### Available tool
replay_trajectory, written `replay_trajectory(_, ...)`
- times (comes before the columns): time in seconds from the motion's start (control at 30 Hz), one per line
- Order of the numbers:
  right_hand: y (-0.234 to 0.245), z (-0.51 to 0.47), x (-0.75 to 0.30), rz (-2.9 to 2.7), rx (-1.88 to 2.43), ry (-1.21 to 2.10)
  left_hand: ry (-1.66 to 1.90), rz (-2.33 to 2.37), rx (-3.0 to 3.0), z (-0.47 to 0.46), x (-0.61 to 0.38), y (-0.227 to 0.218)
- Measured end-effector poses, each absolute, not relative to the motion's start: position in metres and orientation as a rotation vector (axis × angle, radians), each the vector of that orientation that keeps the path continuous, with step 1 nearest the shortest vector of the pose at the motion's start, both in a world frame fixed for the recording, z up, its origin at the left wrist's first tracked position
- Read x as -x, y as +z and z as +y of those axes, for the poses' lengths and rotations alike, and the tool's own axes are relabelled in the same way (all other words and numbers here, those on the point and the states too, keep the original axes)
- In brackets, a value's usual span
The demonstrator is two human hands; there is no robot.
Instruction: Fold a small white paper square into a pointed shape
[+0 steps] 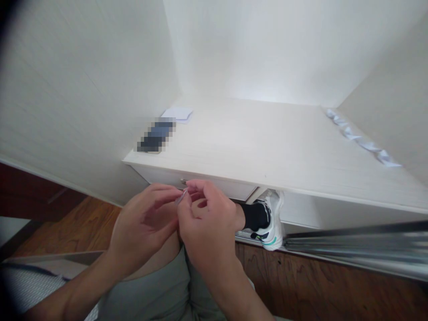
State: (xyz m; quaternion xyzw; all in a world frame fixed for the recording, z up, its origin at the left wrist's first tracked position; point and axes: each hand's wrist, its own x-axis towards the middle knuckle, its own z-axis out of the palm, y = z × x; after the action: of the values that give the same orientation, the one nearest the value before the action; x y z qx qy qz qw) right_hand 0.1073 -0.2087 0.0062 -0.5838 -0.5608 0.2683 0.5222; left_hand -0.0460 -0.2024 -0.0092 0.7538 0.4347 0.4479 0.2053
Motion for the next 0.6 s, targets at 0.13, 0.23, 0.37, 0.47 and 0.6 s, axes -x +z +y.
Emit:
replay_trajectory(0.13,0.010,-0.212,-0.108,-1.386,1.404,0.599,1.328,1.241,-2.299,-0.206,0.044,-0.013)
replay_trajectory(0.23,0.011,-0.213,-0.111,-1.380,1.426,0.666,1.345,1.215,-2.348,-0.207,0.044,-0.012)
replay_trajectory(0.37,0.010,-0.212,-0.117,-1.331,1.436,0.782,1.245,1.108,-2.231,-0.205,0.049,-0.005)
replay_trajectory(0.47,0.005,-0.212,-0.117,-1.291,1.423,0.785,1.218,1.045,-2.057,-0.201,0.052,-0.001)
replay_trajectory(0.6,-0.008,-0.213,-0.112,-1.287,1.384,0.717,1.247,1.059,-1.874,-0.198,0.050,-0.001)
